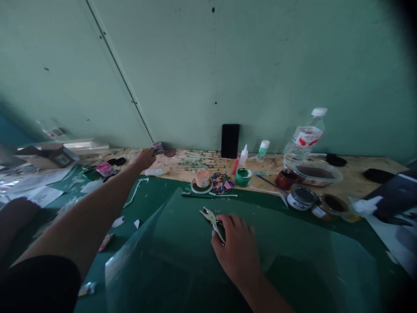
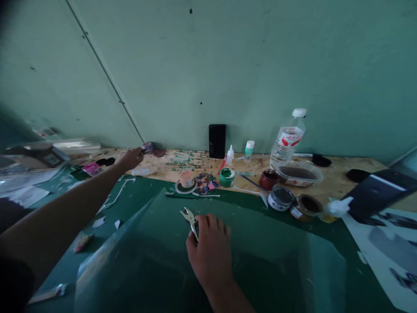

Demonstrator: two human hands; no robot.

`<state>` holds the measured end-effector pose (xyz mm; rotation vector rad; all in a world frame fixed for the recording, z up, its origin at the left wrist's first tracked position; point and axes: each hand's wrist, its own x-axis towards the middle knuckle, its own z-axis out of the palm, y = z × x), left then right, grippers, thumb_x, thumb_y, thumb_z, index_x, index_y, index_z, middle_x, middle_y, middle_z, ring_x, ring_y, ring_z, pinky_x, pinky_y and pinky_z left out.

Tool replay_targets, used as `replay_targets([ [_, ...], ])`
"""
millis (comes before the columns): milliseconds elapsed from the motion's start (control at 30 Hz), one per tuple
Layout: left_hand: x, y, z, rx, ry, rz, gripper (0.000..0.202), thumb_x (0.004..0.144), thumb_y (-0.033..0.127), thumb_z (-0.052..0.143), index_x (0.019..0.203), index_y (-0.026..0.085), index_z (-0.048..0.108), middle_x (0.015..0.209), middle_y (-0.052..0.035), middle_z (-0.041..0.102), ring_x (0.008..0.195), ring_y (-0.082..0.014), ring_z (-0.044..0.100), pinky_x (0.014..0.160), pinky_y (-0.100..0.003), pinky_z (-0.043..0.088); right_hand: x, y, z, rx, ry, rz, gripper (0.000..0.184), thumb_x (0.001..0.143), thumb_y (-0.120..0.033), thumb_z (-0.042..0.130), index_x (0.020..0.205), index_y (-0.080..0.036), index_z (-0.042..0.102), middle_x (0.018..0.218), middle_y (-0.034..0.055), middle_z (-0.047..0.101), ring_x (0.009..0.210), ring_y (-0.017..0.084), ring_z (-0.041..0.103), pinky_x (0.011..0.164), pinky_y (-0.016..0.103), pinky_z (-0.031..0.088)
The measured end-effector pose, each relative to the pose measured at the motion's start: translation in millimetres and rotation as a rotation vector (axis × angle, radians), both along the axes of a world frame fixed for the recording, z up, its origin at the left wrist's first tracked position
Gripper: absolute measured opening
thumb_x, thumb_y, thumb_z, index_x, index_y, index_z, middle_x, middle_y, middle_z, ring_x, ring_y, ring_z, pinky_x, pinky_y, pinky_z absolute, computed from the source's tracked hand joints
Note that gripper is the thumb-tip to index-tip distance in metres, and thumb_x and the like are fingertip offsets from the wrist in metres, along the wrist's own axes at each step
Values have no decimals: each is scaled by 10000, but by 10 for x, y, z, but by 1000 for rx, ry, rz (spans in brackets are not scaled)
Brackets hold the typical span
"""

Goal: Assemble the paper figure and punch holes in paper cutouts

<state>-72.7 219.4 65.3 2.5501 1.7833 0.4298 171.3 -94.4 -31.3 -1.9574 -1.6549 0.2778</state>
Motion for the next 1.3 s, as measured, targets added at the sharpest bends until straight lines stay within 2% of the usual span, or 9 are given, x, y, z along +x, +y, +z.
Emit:
replay_targets([
  [133, 142, -460, 106, 25, -227, -105, 391, 929, 381, 442, 1203, 124, 552, 873, -57, 697, 739, -168, 659, 620, -245, 490, -4, -3, 2, 3, -22, -4, 226, 848, -235, 554, 1068, -243, 606, 1020, 54, 624, 938, 262, 563, 808, 402, 336],
  [233, 349, -1025, 95, -36, -348, -236, 403, 910, 414, 475, 1230, 176, 531, 875, -33, 696, 693, -132, 653, 602, -227, 495, -9, 0, 9, 10, -32, -1, 225, 846, -236, 558, 1067, -236, 605, 1026, 57, 625, 957, 264, 566, 817, 396, 335],
  [300, 498, -1427, 68, -136, -543, -367, 428, 869, 397, 570, 1227, 165, 541, 827, -39, 682, 719, -147, 653, 624, -245, 503, -10, 3, 15, 21, -41, -3, 222, 842, -239, 566, 1060, -235, 606, 1042, 60, 627, 984, 269, 564, 822, 392, 331],
  [400, 676, -1903, 58, -276, -730, -362, 432, 857, 351, 607, 1243, 173, 525, 718, -12, 659, 622, -136, 624, 545, -236, 479, -9, 4, 24, 29, -57, -7, 218, 841, -247, 569, 1056, -238, 607, 1039, 58, 631, 990, 271, 564, 814, 386, 324],
  [467, 744, -2090, 80, -387, -824, -357, 405, 860, 322, 612, 1224, 171, 519, 663, 1, 644, 576, -135, 620, 519, -238, 484, -11, -1, 29, 34, -58, -4, 217, 844, -252, 568, 1057, -241, 606, 1034, 53, 631, 980, 267, 565, 809, 381, 321],
  [567, 778, -2220, 134, -461, -863, -385, 338, 862, 301, 619, 1165, 176, 535, 675, 4, 643, 560, -127, 631, 506, -230, 501, -15, -12, 31, 43, -60, -5, 222, 838, -250, 574, 1058, -242, 605, 1036, 51, 631, 981, 268, 564, 813, 378, 313],
  [700, 760, -2294, 198, -464, -764, -463, 376, 894, 305, 577, 1239, 183, 490, 738, 1, 653, 578, -116, 650, 502, -211, 502, -21, -15, 19, 51, -59, -10, 216, 836, -256, 577, 1050, -244, 605, 1028, 52, 632, 983, 269, 562, 807, 374, 303],
  [867, 743, -2369, 219, -368, -626, -545, 354, 909, 317, 548, 1216, 152, 486, 634, 33, 595, 507, -100, 601, 485, -211, 474, -26, -6, 18, 40, -72, -23, 222, 827, -262, 589, 1047, -248, 610, 1024, 55, 633, 955, 264, 562, 804, 372, 297],
  [1300, 692, -2367, 173, -364, -790, -518, 261, 869, 333, 587, 1046, 203, 446, 581, 89, 393, 455, -69, 388, 459, -222, 331, -31, -23, 37, 26, -79, -15, 227, 837, -266, 575, 1060, -239, 612, 1042, 59, 635, 987, 261, 564, 811, 374, 296],
])
